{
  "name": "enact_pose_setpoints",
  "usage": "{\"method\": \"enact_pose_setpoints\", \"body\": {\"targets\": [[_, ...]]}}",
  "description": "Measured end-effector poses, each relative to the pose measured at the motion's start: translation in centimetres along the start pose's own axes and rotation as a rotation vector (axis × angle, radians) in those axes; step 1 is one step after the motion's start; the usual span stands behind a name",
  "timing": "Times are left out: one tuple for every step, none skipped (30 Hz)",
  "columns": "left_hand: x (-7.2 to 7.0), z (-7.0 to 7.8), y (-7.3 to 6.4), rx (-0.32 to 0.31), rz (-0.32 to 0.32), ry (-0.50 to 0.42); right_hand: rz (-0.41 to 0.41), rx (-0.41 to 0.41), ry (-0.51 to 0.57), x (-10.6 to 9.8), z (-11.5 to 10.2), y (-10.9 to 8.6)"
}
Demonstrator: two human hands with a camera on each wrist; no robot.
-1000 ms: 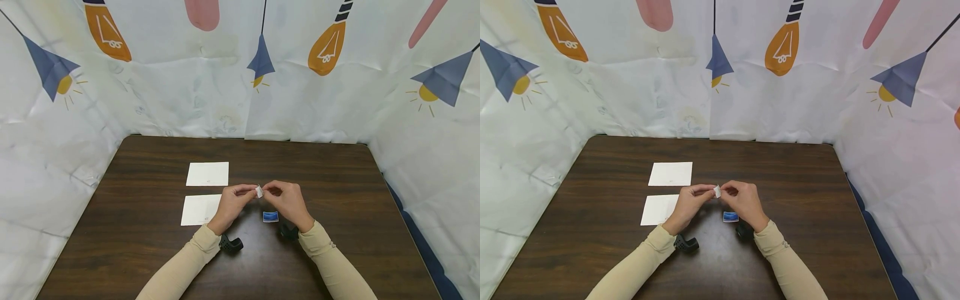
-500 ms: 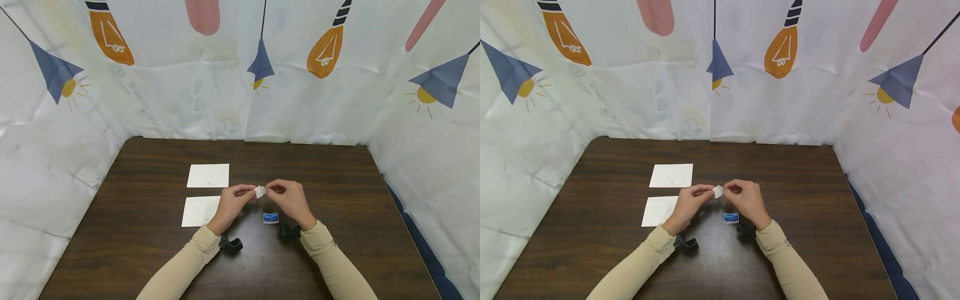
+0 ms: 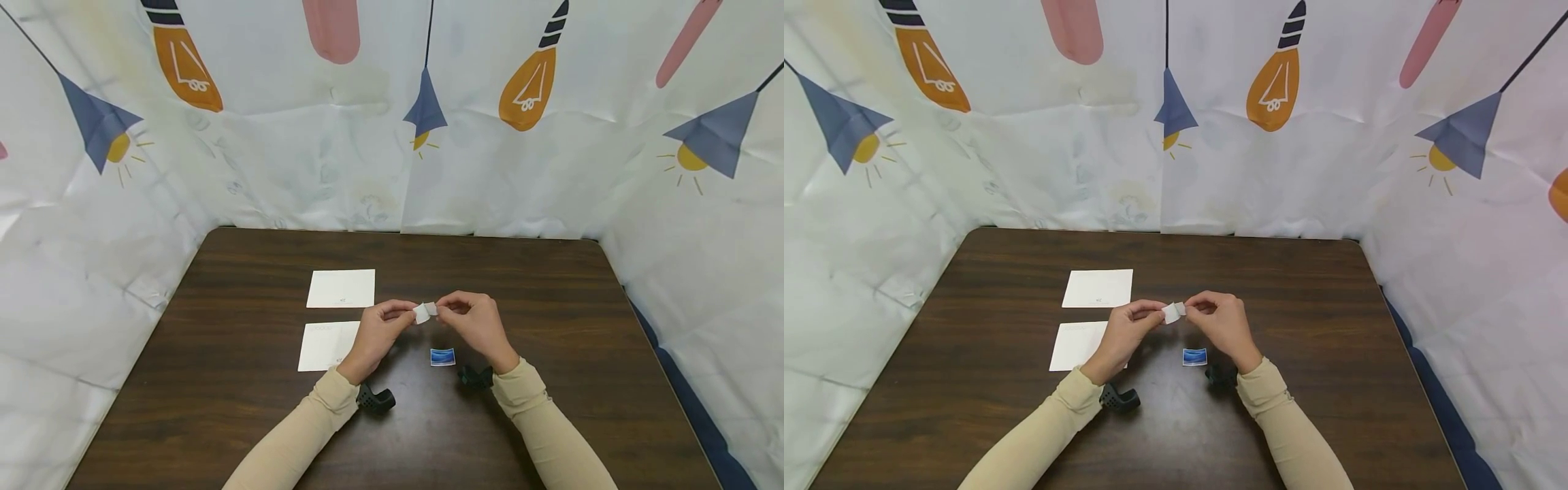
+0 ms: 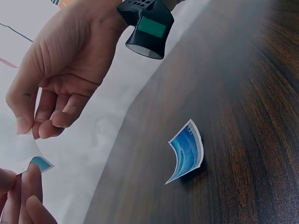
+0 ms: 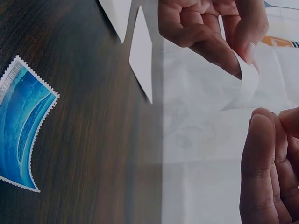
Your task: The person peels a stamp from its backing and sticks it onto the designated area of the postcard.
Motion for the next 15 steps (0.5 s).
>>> {"method": "enact_pose_setpoints", "body": {"targets": [[-0.02, 0.00, -0.04, 0.000, 0.000, 0.001, -0.001, 0.002, 0.006, -0.04, 0.04, 0.00], [-0.04, -0.02, -0.06, -0.001, 0.001, 0.004, -0.001, 0.004, 0.011, -0.09, 0.08, 0.00], [-0.06, -0.05, -0.08, -0.001, 0.001, 0.006, -0.001, 0.007, 0.018, -0.13, 0.13, 0.01], [-0.09, -0.09, -0.10, -0.003, 0.002, 0.004, -0.002, 0.009, 0.024, -0.18, 0.17, 0.01], [-0.13, -0.14, -0.12, -0.005, 0.004, 0.005, -0.003, 0.012, 0.031, -0.22, 0.22, 0.01], [-0.16, -0.17, -0.15, -0.007, 0.005, 0.004, -0.005, 0.016, 0.039, -0.25, 0.29, 0.03], [-0.19, -0.18, -0.17, -0.008, 0.007, 0.002, -0.006, 0.020, 0.048, -0.29, 0.35, 0.04], [-0.20, -0.18, -0.19, -0.009, 0.007, -0.001, -0.006, 0.024, 0.058, -0.33, 0.42, 0.05], [-0.21, -0.17, -0.23, -0.011, 0.007, -0.004, -0.007, 0.029, 0.069, -0.36, 0.50, 0.06], [-0.21, -0.15, -0.26, -0.012, 0.007, -0.006, -0.007, 0.033, 0.076, -0.41, 0.58, 0.07], [-0.21, -0.13, -0.29, -0.013, 0.007, -0.006, -0.007, 0.036, 0.083, -0.46, 0.65, 0.09], [-0.20, -0.08, -0.32, -0.012, 0.006, -0.008, -0.006, 0.038, 0.091, -0.53, 0.68, 0.08], [-0.19, -0.04, -0.33, -0.012, 0.006, -0.008, -0.005, 0.040, 0.098, -0.60, 0.72, 0.08], [-0.19, -0.04, -0.34, -0.012, 0.006, -0.006, -0.004, 0.043, 0.107, -0.66, 0.75, 0.06], [-0.20, -0.02, -0.35, -0.011, 0.007, -0.004, -0.003, 0.045, 0.113, -0.72, 0.77, 0.05]]}}
Point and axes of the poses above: each hand's wrist, its own y-axis towards the middle knuckle, its own x-axis out of the palm, z = x × y, the point moved 10 cm from there along y, towards the middle knuckle, and after that the axes turned 5 degrees about -x, right-handed, at the moved point
